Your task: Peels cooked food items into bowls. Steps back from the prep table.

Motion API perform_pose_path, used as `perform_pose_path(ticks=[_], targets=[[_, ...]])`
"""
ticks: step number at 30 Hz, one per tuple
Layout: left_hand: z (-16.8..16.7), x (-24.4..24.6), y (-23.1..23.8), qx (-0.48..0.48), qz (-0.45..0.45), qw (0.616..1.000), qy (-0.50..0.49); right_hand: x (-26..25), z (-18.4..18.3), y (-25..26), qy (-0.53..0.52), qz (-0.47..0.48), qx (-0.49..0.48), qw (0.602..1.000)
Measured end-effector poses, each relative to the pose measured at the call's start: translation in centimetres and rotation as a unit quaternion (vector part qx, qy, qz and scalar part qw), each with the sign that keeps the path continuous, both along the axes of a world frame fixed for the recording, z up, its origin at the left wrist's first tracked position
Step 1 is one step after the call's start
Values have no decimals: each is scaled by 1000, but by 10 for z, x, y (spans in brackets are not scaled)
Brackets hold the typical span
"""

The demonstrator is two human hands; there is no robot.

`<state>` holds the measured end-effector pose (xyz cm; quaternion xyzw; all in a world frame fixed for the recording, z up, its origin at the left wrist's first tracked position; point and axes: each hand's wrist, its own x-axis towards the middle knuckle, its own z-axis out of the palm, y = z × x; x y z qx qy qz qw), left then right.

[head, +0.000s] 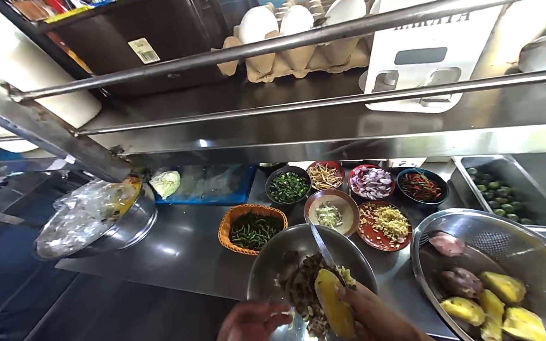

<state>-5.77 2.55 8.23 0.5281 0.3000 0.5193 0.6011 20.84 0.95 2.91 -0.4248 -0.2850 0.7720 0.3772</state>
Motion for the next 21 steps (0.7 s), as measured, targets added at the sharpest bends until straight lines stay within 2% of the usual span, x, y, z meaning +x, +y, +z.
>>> perform_pose_path(ticks=[1,3,4,6,9,11,12,15,18,21], targets=[[-21,5,3,-48,70,995,56,-1,0,1,0,1,0,1000],[-63,26,4,-157,155,953,207,-4,1,0,-14,-6,12,1000],[-72,40,1,-228,148,941,200,-6,4,0,-35,-8,31,999],[-72,66,-13,-322,93,939,81,-8,5,2,-92,15,81,992],[-67,86,-32,-334,82,938,-39,-10,7,3,-152,85,98,980],[-64,86,-30,-356,117,924,-69,-8,12,1,-178,96,93,975],[-67,83,-26,-367,126,919,-76,-6,15,0,-225,97,109,963],[-71,75,-18,-364,148,916,-77,-1,16,1,-391,133,202,888],[-55,84,-14,-396,215,892,-27,-6,28,2,-421,214,256,843],[-62,87,-16,-368,221,903,10,-21,31,4,-440,232,297,815]])
